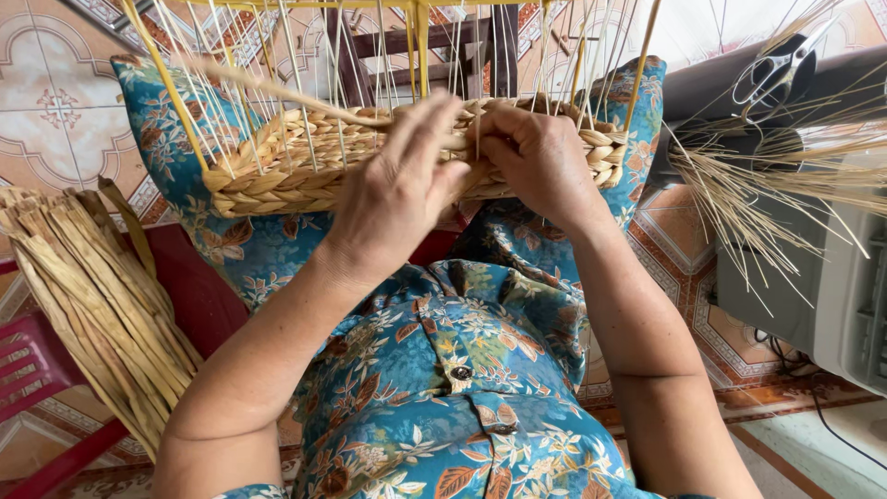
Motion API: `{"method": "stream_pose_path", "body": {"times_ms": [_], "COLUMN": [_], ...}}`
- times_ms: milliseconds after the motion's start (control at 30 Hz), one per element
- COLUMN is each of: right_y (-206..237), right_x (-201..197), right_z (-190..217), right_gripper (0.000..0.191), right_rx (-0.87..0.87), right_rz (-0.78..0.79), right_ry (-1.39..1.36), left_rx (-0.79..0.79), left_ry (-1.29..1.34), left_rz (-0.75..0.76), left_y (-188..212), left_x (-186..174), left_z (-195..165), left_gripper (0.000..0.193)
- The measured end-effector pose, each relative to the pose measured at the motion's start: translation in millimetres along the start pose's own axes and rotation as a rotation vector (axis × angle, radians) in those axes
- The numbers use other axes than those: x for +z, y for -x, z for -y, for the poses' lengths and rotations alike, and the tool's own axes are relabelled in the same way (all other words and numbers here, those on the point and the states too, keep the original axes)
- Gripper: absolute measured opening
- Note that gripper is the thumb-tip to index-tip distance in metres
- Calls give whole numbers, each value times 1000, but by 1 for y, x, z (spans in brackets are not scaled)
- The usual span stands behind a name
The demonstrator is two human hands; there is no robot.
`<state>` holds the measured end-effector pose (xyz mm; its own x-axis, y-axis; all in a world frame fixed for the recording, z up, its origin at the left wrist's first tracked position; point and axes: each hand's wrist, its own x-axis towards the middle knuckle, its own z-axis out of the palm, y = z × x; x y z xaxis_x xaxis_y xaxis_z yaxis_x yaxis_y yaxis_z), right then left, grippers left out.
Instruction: The person weaves dried palm leaves into a basket frame using both hands. They interlace the leaves through vertical supports to build up the basket's sides, occasionally reaching for additional leaves from a nearby pile.
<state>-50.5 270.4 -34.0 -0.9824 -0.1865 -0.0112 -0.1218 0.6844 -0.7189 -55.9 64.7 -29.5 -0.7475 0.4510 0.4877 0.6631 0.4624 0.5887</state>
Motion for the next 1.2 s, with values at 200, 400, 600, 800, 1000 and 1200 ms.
{"method": "stream_pose_path", "body": {"times_ms": [200, 400, 600, 800, 1000, 1200], "right_y": [9, 6, 3, 9, 3, 6], "right_x": [4, 13, -7, -13, 6, 18], "right_z": [0, -9, -1, 18, 11, -1], "right_gripper": [8, 8, 12, 21, 16, 16], "right_rx": [90, 104, 122, -149, -215, -155], "right_rz": [-23, -83, -101, -104, -73, -121], "right_ry": [-390, -341, -247, -155, 30, -8], "left_rx": [-356, -108, 51, -112, 111, -278], "left_ry": [-248, -208, -386, -359, -369, -212], "left_rz": [453, 300, 322, 581, 146, 351], "left_y": [9, 6, -1, -14, -17, -30], "left_x": [-6, -18, 12, 18, -10, -16], "left_z": [17, 8, -10, 28, 14, -7], "left_gripper": [23, 39, 28, 14, 21, 16]}}
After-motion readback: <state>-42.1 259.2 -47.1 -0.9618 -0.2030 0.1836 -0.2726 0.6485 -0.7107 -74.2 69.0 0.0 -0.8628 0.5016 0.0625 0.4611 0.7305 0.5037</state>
